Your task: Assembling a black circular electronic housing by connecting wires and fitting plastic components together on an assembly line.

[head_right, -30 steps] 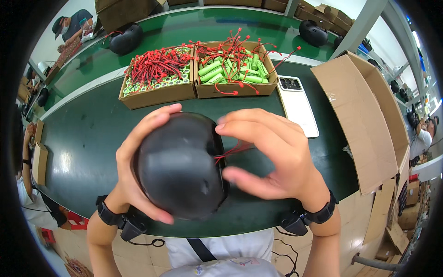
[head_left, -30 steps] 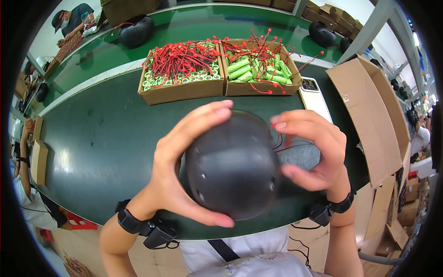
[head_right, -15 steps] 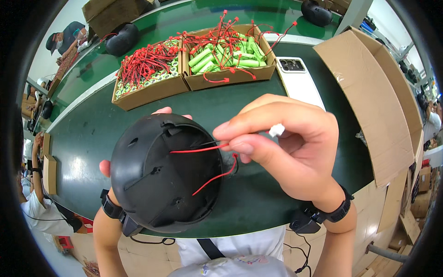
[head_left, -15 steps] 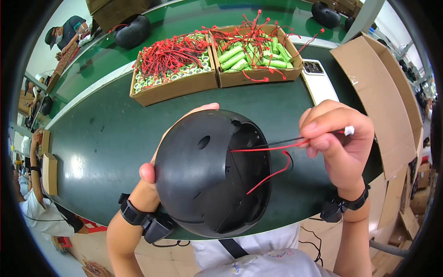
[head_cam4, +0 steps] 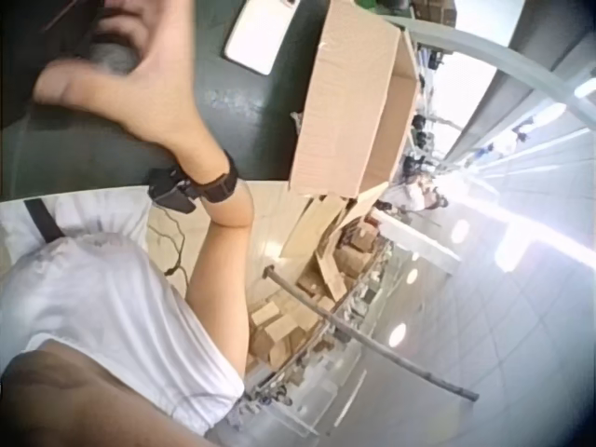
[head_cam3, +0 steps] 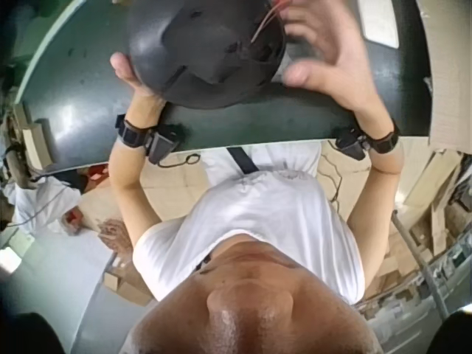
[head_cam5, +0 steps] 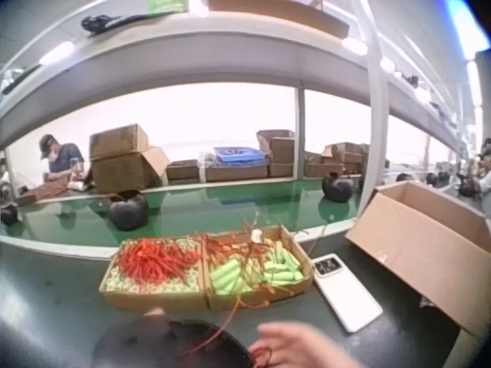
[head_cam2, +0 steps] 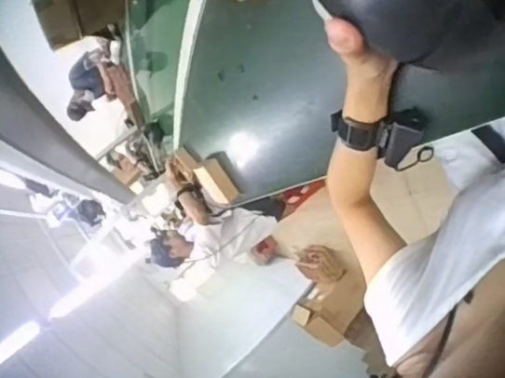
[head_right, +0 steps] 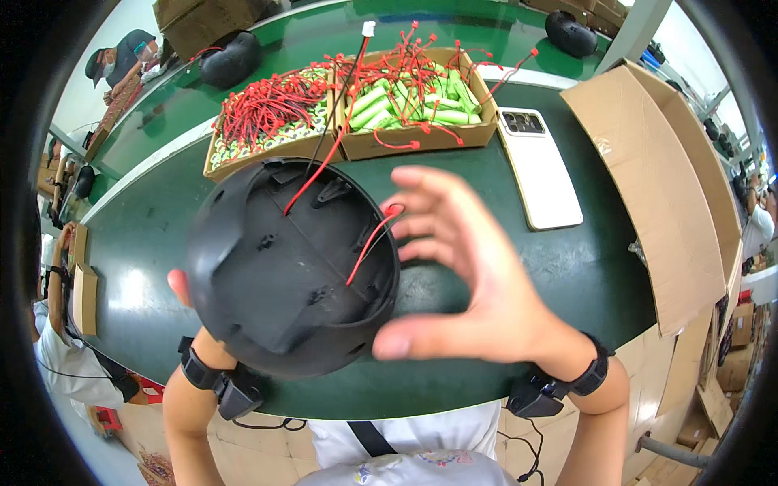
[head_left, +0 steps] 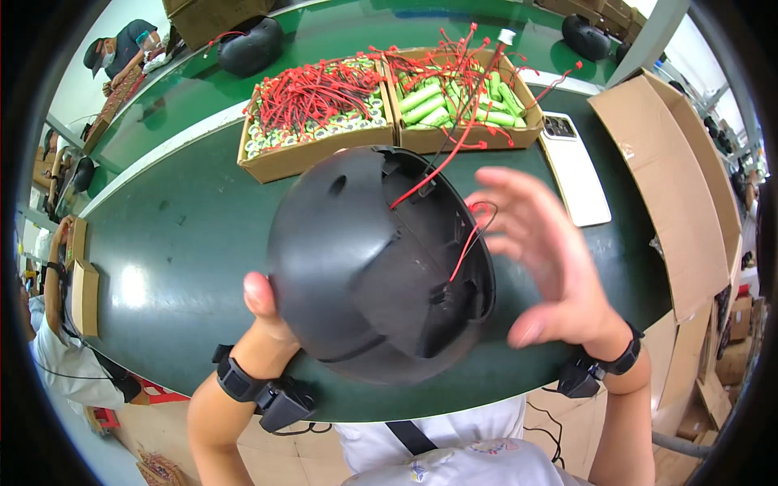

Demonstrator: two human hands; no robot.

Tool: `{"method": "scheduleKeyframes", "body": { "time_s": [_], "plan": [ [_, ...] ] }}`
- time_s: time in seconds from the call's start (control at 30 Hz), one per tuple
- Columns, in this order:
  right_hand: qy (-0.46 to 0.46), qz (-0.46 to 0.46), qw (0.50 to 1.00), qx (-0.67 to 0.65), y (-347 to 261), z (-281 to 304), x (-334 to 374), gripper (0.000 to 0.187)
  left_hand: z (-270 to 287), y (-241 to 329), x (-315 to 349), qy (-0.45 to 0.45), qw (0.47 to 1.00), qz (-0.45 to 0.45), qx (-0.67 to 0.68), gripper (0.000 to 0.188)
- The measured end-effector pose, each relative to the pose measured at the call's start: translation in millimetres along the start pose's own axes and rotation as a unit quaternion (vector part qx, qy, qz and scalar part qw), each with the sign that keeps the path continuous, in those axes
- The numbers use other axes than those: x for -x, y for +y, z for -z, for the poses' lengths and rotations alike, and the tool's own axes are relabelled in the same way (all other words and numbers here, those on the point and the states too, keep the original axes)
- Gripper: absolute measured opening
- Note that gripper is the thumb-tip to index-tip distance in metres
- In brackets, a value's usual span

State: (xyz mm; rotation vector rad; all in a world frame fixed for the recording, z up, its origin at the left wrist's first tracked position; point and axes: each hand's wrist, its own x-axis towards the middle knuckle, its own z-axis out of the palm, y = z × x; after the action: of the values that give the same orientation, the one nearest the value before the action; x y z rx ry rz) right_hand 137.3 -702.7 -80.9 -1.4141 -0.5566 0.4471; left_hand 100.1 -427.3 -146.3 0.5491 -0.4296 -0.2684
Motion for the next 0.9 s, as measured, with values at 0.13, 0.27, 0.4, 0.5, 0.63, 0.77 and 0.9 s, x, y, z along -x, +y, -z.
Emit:
{"method": "scheduleKeyframes", "body": {
  "time_s": [0.13, 0.27, 0.4, 0.5, 0.63, 0.77, 0.9],
  "plan": [
    [-0.032, 0.002, 0.997, -0.065, 6.5, -6.5, 3.1, 0.130, -54.3, -5.3, -37.6, 0.149, 0.941, -0.067, -0.298, 0.136],
    [-0.086, 0.010, 0.988, 0.126, 2.9, -14.3, -5.7, 0.152, -20.2, -1.2, -31.3, -0.024, 0.909, -0.139, -0.393, 0.134],
    [-0.119, 0.061, 0.962, 0.238, -9.1, -9.8, -17.3, 0.154, -31.3, 9.0, -30.3, -0.031, 0.867, -0.184, -0.461, 0.123],
    [-0.170, 0.094, 0.965, 0.175, -13.5, -14.5, -29.3, 0.154, -45.4, 13.4, -31.5, -0.028, 0.813, -0.198, -0.547, 0.112],
    [-0.151, 0.092, 0.963, 0.203, -15.5, -18.5, -38.7, 0.151, -42.8, 20.6, -30.8, -0.019, 0.807, -0.178, -0.563, 0.116],
    [-0.113, 0.103, 0.969, 0.193, -39.7, -5.7, -57.0, 0.130, -31.0, 6.2, -35.3, 0.044, 0.904, -0.154, -0.397, 0.129],
    [-0.037, 0.096, 0.990, 0.101, -82.0, 7.7, -109.6, 0.112, 0.9, 6.4, -29.8, 0.054, 0.929, -0.030, -0.364, 0.094]
  ]
}}
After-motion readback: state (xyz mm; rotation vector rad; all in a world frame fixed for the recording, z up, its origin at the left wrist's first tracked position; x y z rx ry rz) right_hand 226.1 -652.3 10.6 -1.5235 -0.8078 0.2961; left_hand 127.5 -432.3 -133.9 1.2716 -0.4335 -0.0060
